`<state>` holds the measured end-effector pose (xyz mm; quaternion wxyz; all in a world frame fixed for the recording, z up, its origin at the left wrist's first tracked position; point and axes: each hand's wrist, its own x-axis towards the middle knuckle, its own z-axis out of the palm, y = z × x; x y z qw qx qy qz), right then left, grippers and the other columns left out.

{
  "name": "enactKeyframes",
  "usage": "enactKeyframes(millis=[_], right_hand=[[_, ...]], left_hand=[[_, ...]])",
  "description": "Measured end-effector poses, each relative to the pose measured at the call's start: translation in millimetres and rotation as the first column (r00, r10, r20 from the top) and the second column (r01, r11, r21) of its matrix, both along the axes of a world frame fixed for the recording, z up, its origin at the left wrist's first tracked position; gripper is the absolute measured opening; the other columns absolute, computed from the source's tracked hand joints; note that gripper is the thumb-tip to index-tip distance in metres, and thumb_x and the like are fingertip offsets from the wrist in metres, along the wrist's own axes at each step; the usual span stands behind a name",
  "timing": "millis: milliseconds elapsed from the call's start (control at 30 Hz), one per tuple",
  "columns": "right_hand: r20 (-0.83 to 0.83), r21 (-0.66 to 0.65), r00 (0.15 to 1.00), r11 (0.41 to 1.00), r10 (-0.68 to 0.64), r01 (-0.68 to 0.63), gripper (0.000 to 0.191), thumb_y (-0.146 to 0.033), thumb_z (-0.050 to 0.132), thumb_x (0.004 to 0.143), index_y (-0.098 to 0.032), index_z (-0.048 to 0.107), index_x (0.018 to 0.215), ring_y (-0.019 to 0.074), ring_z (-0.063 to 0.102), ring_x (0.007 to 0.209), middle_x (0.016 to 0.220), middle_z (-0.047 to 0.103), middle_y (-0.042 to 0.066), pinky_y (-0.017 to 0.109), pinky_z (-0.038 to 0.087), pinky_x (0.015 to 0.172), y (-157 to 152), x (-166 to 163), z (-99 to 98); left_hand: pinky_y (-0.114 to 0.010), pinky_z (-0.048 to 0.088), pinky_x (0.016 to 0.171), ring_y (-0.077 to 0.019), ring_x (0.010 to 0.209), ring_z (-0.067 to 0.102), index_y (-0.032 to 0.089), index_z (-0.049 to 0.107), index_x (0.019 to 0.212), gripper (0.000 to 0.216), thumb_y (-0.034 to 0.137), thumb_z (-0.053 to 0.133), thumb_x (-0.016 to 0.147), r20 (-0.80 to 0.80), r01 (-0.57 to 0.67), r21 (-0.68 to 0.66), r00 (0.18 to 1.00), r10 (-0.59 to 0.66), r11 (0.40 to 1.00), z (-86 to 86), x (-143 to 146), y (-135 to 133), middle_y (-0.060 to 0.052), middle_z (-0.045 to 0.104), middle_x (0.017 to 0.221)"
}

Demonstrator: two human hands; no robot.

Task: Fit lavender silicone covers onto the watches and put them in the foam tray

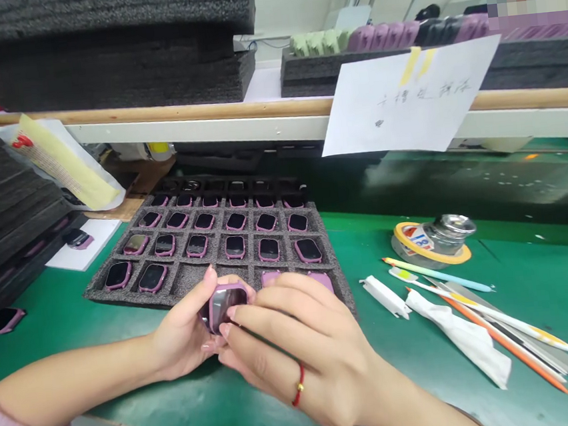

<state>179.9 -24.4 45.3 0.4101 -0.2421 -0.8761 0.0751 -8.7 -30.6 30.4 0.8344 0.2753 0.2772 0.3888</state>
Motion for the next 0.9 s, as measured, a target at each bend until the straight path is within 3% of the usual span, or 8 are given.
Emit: enactKeyframes(millis=[67, 133, 233, 333, 467, 633, 733, 900], right_hand=[[0.053, 0.107, 0.999, 0.994, -0.012, 0.006, 0.046, -0.033, 0.08, 0.084, -0.031, 0.063, 0.127, 0.0232, 0.069, 0.072, 0.087, 0.079, 0.002, 0.042, 0.057, 0.067, -1.1, -5.8, 0.4], [0.057, 0.039, 0.998, 0.999, -0.031, 0.029, 0.062, -0.042, 0.077, 0.086, -0.024, 0.052, 0.139, 0.022, 0.066, 0.071, 0.085, 0.074, 0.005, 0.04, 0.056, 0.063, -2.4, -10.6, -2.9], [-0.023, -0.18, 1.0, 0.984, -0.01, 0.005, 0.053, -0.035, 0.077, 0.087, -0.025, 0.054, 0.134, 0.0193, 0.066, 0.076, 0.087, 0.069, 0.003, 0.036, 0.059, 0.067, -2.5, -14.1, -8.0], [-0.1, -0.264, 0.995, 0.965, -0.011, -0.016, 0.049, -0.026, 0.081, 0.082, -0.03, 0.059, 0.126, 0.0206, 0.069, 0.085, 0.097, 0.071, 0.004, 0.035, 0.06, 0.071, 0.0, -12.6, -6.6], [-0.066, -0.205, 0.998, 0.979, -0.006, -0.007, 0.051, -0.025, 0.08, 0.082, -0.03, 0.057, 0.127, 0.0232, 0.07, 0.094, 0.108, 0.073, 0.006, 0.039, 0.061, 0.079, 3.3, -8.6, -1.9], [-0.015, -0.093, 1.0, 0.996, 0.01, -0.012, 0.052, -0.022, 0.076, 0.084, -0.027, 0.054, 0.13, 0.0233, 0.07, 0.097, 0.112, 0.074, 0.008, 0.041, 0.058, 0.084, 8.7, -6.9, -4.3], [-0.018, -0.04, 0.996, 0.996, -0.084, 0.084, 0.045, -0.022, 0.073, 0.081, -0.026, 0.057, 0.123, 0.0243, 0.071, 0.091, 0.105, 0.075, 0.007, 0.042, 0.058, 0.08, 17.6, -8.1, -12.6], [0.048, -0.174, 0.983, 0.968, -0.176, 0.182, 0.034, -0.03, 0.07, 0.081, -0.022, 0.062, 0.114, 0.0279, 0.07, 0.093, 0.103, 0.075, 0.01, 0.048, 0.057, 0.084, 33.7, -22.7, -43.5]], left_hand=[[-0.016, 0.018, 0.037, -0.0023, 0.04, 0.03, 0.016, 0.058, 0.08, 0.05, 0.063, 0.074, 0.079, -0.048, -0.02, 0.055, 0.999, 0.023, 0.998, -2.5, 1.1, -0.8, 0.007, 0.044, 0.057], [-0.017, 0.018, 0.037, -0.0022, 0.039, 0.028, 0.017, 0.056, 0.078, 0.052, 0.066, 0.073, 0.078, -0.095, -0.023, 0.102, 0.995, 0.033, 0.995, -5.7, 1.9, -1.9, 0.007, 0.045, 0.055], [-0.017, 0.018, 0.037, -0.0026, 0.04, 0.027, 0.016, 0.059, 0.08, 0.053, 0.067, 0.075, 0.076, -0.129, -0.038, 0.136, 0.99, 0.056, 0.99, -8.1, 2.3, -3.1, 0.007, 0.046, 0.055], [-0.017, 0.019, 0.039, -0.0043, 0.04, 0.03, 0.015, 0.065, 0.085, 0.052, 0.067, 0.067, 0.083, -0.083, -0.047, 0.07, 0.995, 0.053, 0.996, -4.8, 1.8, -2.4, 0.006, 0.043, 0.051], [-0.018, 0.014, 0.036, -0.0034, 0.04, 0.03, 0.013, 0.068, 0.093, 0.052, 0.063, 0.071, 0.081, -0.053, -0.03, 0.015, 0.998, 0.03, 0.999, 2.2, 0.7, -0.3, 0.003, 0.053, 0.059], [-0.016, 0.017, 0.037, -0.003, 0.043, 0.031, 0.012, 0.067, 0.091, 0.055, 0.065, 0.073, 0.078, -0.065, -0.031, 0.009, 0.997, 0.032, 0.999, 1.0, 1.1, -1.2, 0.003, 0.052, 0.06], [-0.013, 0.024, 0.041, -0.003, 0.052, 0.039, 0.014, 0.063, 0.086, 0.048, 0.057, 0.081, 0.075, -0.163, -0.237, 0.04, 0.957, 0.24, 0.971, 2.2, 0.4, 1.9, 0.004, 0.052, 0.068], [-0.012, 0.035, 0.047, -0.0031, 0.06, 0.05, 0.017, 0.059, 0.098, 0.046, 0.02, 0.091, 0.066, -0.169, -0.564, 0.13, 0.798, 0.579, 0.816, 16.9, -8.0, 19.8, 0.004, 0.059, 0.078]])
